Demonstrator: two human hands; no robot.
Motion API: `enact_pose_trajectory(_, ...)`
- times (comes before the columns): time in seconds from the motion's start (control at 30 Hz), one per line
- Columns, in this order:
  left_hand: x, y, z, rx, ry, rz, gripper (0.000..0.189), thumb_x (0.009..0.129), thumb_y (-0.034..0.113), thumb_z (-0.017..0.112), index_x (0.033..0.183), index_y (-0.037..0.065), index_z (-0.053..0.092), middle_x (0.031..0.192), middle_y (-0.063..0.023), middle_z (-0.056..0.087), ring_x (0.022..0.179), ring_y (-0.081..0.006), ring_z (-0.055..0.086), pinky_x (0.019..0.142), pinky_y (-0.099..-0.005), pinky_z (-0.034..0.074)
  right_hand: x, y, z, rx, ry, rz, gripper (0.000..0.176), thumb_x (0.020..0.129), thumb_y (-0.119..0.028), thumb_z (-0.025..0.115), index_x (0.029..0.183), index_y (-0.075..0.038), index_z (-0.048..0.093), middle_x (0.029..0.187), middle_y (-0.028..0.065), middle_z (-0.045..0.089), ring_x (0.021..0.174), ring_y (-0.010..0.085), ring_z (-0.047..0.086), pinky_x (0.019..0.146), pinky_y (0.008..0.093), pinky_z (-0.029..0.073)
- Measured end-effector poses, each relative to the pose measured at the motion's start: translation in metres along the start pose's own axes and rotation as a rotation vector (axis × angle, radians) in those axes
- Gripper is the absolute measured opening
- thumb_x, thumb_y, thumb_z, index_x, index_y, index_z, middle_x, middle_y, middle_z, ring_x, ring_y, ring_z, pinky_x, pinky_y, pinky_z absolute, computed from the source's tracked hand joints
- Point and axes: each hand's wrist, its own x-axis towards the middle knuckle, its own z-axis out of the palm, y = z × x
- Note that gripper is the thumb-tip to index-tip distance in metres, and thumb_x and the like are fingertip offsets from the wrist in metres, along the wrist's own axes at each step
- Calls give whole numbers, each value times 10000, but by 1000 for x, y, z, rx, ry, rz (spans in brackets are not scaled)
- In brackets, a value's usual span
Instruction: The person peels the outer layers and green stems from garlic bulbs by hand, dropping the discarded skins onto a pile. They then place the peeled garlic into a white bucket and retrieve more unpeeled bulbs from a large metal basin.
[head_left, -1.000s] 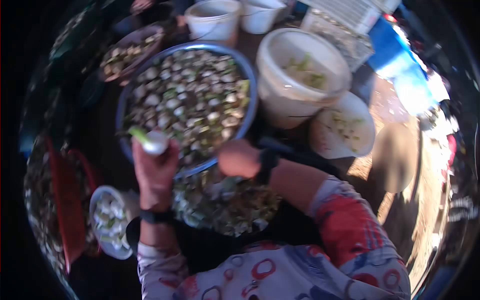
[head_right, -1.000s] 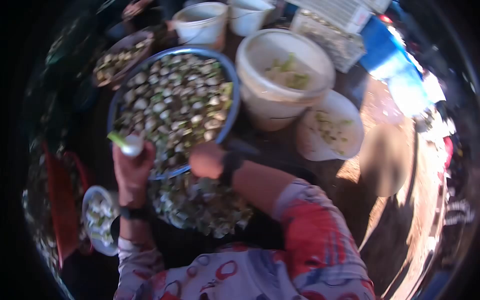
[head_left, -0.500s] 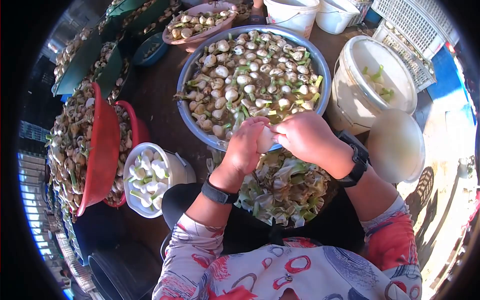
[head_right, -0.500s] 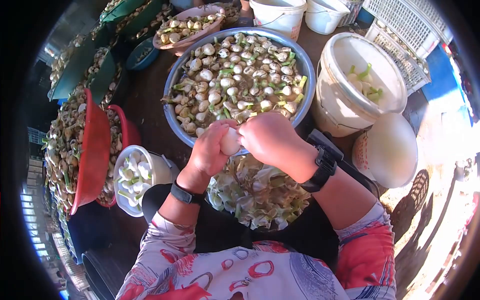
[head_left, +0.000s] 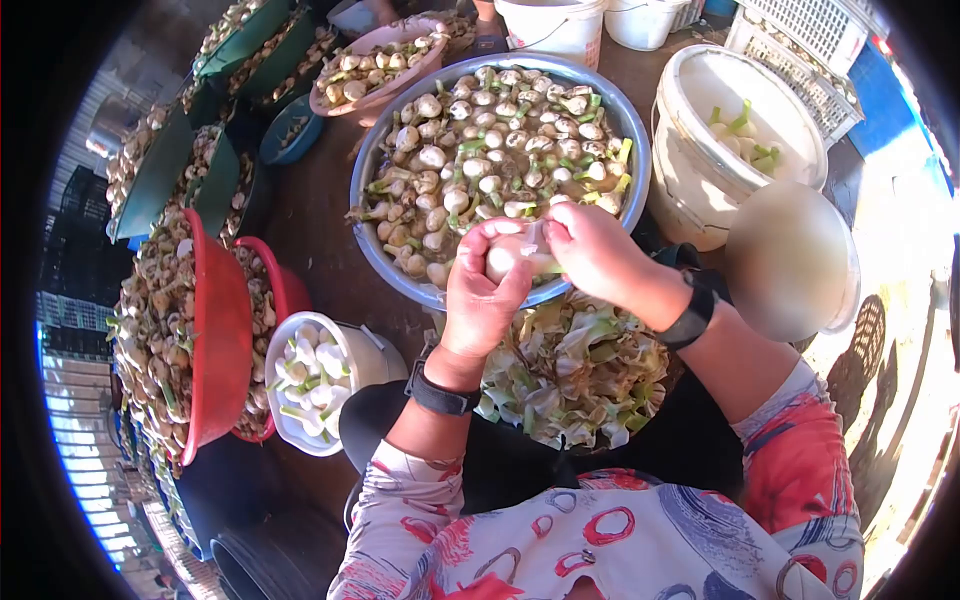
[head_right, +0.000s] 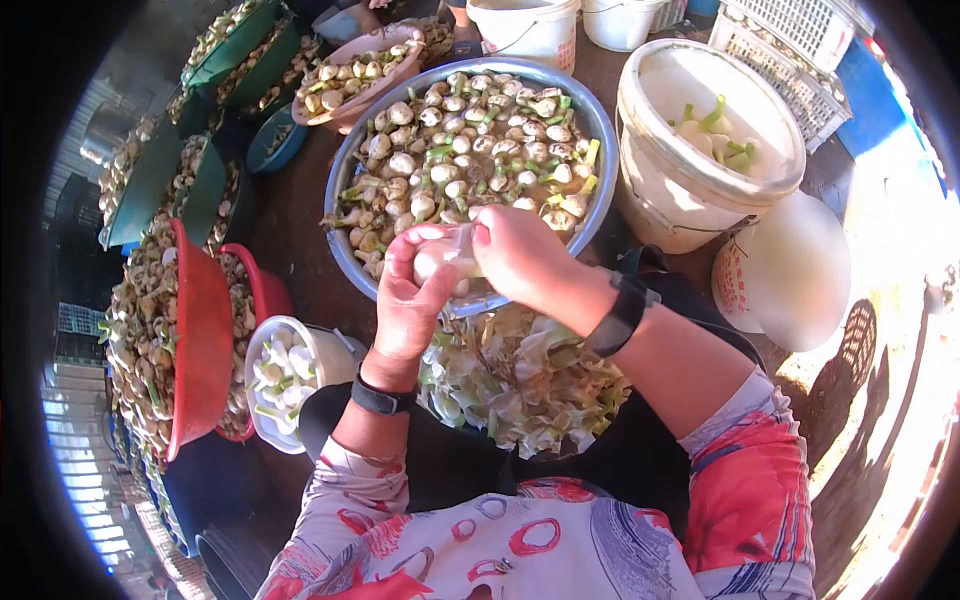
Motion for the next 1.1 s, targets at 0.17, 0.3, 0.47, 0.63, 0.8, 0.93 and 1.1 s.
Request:
enact_pose_trajectory(0.17, 2, 2, 12, 110, 122, 140, 416, 732, 85, 633, 1089, 5, 434, 977, -52, 509, 879, -115, 477, 781, -247, 405, -12, -24, 3, -5, 336, -295, 115, 732, -154, 524, 769, -45, 525, 667, 153, 560, 639, 348, 550, 558, 424, 432)
enact_pose_trajectory(0.3, 1, 9, -2, 428, 126, 28, 358, 748, 85, 589, 1071, -37, 491, 957, -72, 563, 832, -139, 536, 729, -249, 436, -4, -10, 24, -2, 226, 21, 155, 684, -90, 523, 808, 1, 536, 718, 208, 562, 679, 373, 546, 575, 424, 431)
enact_pose_trajectory(0.47, 3, -3, -20, -354, -18, -130, 519, 705, 130, 578, 1172, -7, 397, 1080, -125, 477, 1010, -218, 456, 881, -331, 366, 26, 6, 15, 284, 159, 388, 215, 752, -106, 426, 659, 27, 567, 579, 180, 543, 487, 249, 525, 463, 384, 404)
enact_pose_trajectory(0.63, -3, 15, -8, -748, -111, -330, 415, 784, 241, 556, 1128, 45, 435, 1098, -113, 478, 1007, -260, 467, 827, -354, 420, 29, 5, 0, 982, 324, 401, 219, 811, -181, 455, 695, -9, 526, 546, 102, 481, 462, 195, 484, 440, 345, 393)
enact_pose_trajectory(0.8, 8, -17, -23, -880, -49, -610, 307, 833, 263, 475, 1050, 46, 461, 974, -111, 523, 803, -216, 518, 557, -249, 479, 21, -13, -21, 221, 563, -92, 202, 804, -141, 468, 664, 2, 486, 600, 141, 501, 583, 248, 513, 557, 364, 398)
enact_pose_trajectory(0.93, 12, 3, -31, -966, 91, -458, 247, 879, 260, 404, 1005, 55, 457, 931, -138, 541, 812, -266, 554, 587, -263, 484, 11, -3, -54, -89, 2, 8, 232, 836, -183, 487, 715, 9, 538, 598, 84, 519, 543, 96, 461, 497, 288, 382)
enact_pose_trajectory(1.1, 0, 36, -18, -757, 221, -391, 270, 892, 217, 329, 1091, 74, 444, 1016, -135, 526, 900, -252, 533, 709, -327, 454, -5, -21, -21, -125, -35, 46, 267, 810, -249, 527, 755, 11, 562, 673, 148, 572, 611, 251, 564, 522, 347, 412)
